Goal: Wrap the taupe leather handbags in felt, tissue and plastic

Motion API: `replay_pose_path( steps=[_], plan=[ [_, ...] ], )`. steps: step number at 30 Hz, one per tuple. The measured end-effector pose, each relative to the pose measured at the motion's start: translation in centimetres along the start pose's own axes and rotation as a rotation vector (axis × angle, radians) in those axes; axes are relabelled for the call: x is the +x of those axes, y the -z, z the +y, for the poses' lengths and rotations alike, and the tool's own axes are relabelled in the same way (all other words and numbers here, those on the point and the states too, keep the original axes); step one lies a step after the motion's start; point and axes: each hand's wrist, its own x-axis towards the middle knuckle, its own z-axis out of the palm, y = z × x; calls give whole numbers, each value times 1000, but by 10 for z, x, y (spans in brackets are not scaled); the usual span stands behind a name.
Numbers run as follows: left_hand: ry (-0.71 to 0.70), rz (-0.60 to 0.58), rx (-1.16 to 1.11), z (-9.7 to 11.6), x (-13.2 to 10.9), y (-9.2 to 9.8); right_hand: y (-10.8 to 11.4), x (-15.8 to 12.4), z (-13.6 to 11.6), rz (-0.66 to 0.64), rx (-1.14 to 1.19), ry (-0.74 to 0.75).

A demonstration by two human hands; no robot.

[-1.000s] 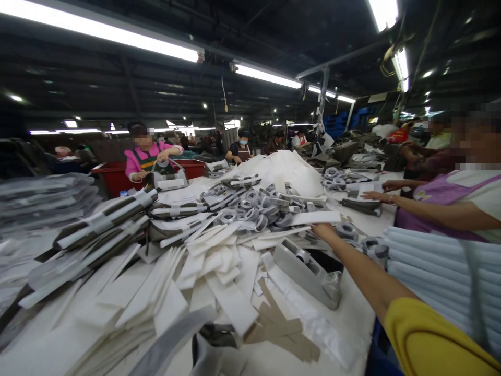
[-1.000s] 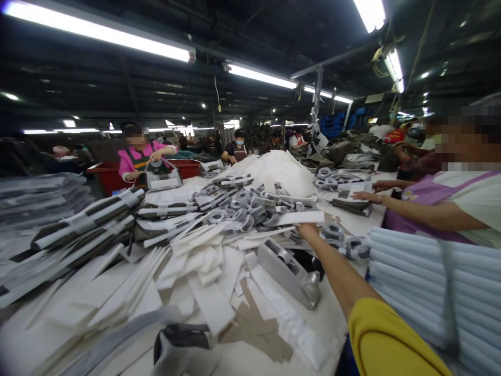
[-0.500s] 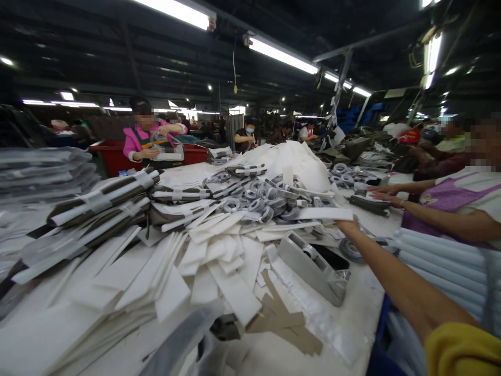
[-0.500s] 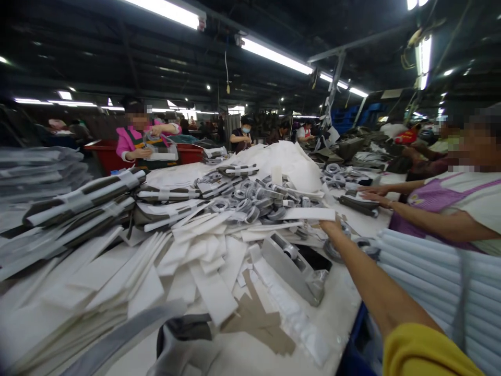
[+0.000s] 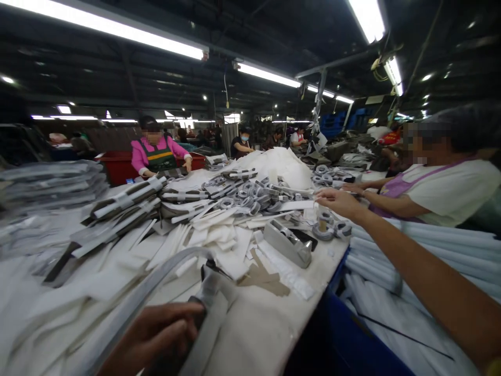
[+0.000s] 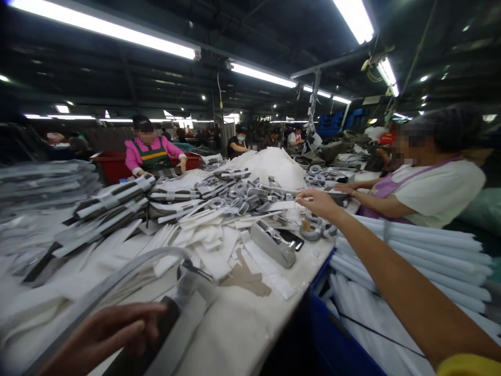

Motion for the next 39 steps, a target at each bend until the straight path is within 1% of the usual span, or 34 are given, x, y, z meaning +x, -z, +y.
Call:
replay_pose_path(
  steps=[1,2,5,7,8,12,14,16,19,22,24,26,28,30,33,36,39],
  plan=[
    [-12,-75,-13,12,6,-3,-4,-13,-15,-39,17,28],
    [-21,-106,-32,25,12,-6,-10,-26,-30,-85,37,58],
    [-120,-157,-88,56,35,-19,-36,-69,-74,-225,91,149],
    [-147,-188,-88,67,48,-29,-57,-96,-103,-283,116,206],
    [-161,-185,-78,70,54,-34,-67,-108,-118,-294,129,230],
    [-201,-39,34,70,66,-45,-104,-145,-166,-294,216,294],
    [-207,1,70,68,68,-45,-117,-155,-183,-284,262,297],
    [-201,12,76,65,67,-44,-127,-162,-194,-268,299,305],
    [-169,2,21,62,64,-41,-140,-169,-194,-237,399,303],
    [-147,0,-60,62,59,-39,-153,-181,-181,-240,503,300],
    [-139,4,-108,63,55,-38,-163,-190,-170,-263,502,339],
    [-129,4,-153,65,53,-39,-175,-198,-162,-255,468,376],
    [-114,5,-193,64,52,-40,-186,-203,-159,-178,460,378],
    [-100,21,-225,61,52,-41,-194,-205,-159,-63,468,381],
    [-95,83,-267,55,54,-41,-198,-204,-157,91,405,452],
    [-113,137,-299,51,56,-40,-195,-207,-150,179,287,513],
    [-114,178,-333,48,58,-39,-193,-213,-141,218,234,512]
  ],
)
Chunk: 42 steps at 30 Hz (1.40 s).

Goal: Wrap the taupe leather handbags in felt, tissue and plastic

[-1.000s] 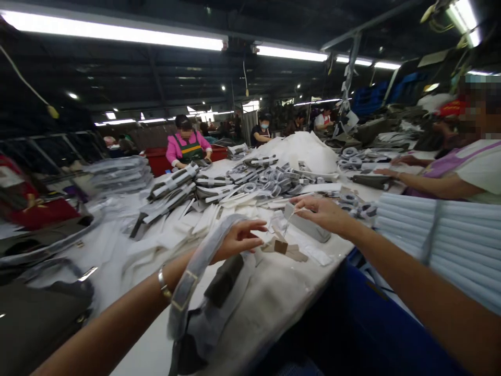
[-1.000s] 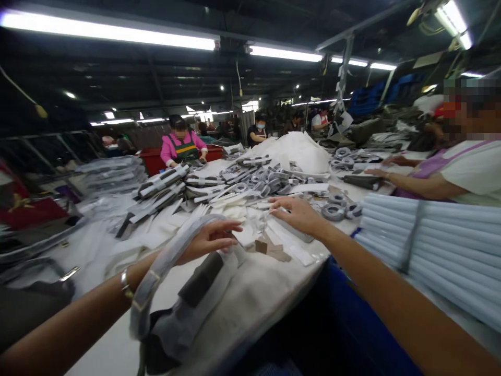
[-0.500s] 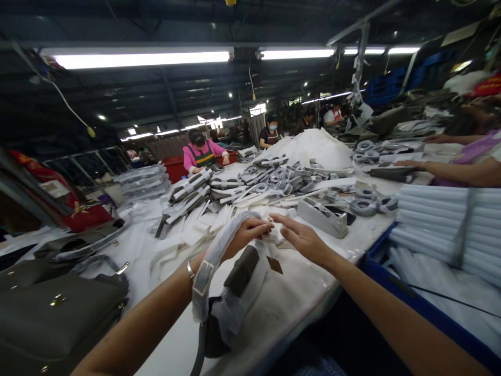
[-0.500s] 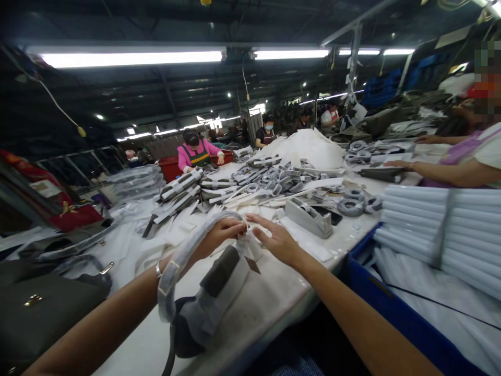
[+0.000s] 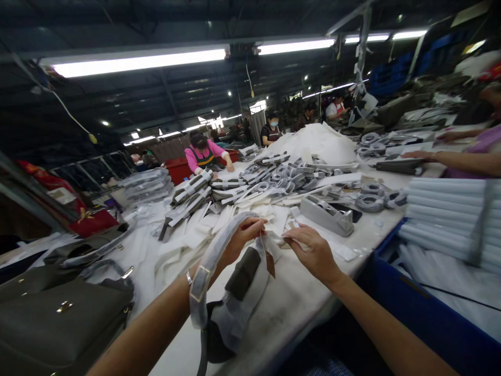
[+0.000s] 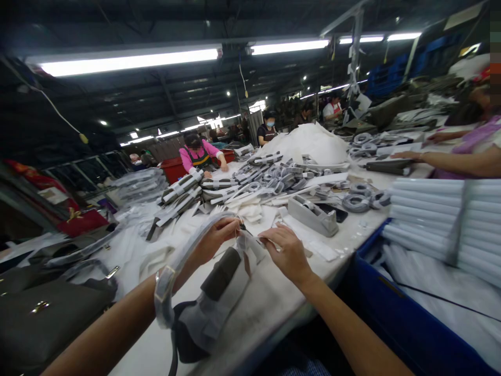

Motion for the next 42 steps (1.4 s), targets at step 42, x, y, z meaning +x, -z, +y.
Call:
replay_pose_path(
  steps=[42],
  plan=[
    [241,-205,-285,13,-16,2,-51,-18,-42,-62,208,-181]
  ],
)
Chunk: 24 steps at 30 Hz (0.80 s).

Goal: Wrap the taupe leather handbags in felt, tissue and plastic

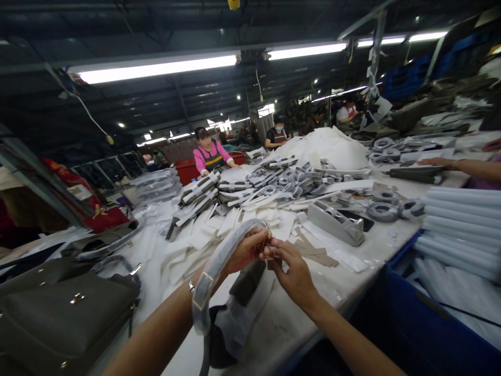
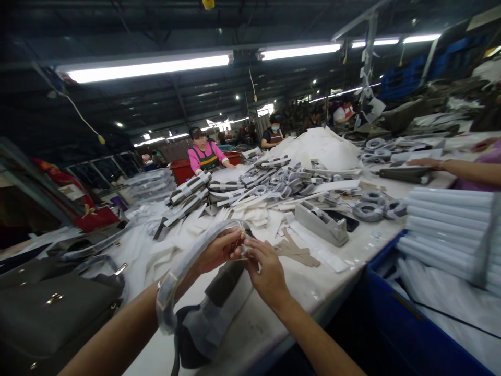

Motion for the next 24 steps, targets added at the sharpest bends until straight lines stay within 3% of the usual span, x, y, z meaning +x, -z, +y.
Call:
replay_pose_path(
  steps=[3,7,12,16,21,22,24],
  plan=[
    [18,62,-52,-3,-15,21,0,-9,-10,-181,93,-140],
    [6,196,-168,-22,-57,60,-5,-33,-26,-339,143,-260],
    [-158,405,-389,-60,-124,82,-19,-50,-49,-426,114,-203],
    [-383,523,-603,-76,-159,76,-24,-52,-73,-376,101,22],
    [-674,550,-833,-98,-189,57,-28,-41,-100,-345,133,610],
    [-712,567,-888,-108,-194,55,-30,-37,-104,-368,161,694],
    [-629,627,-873,-128,-199,55,-39,-27,-111,-424,229,791]
  ],
)
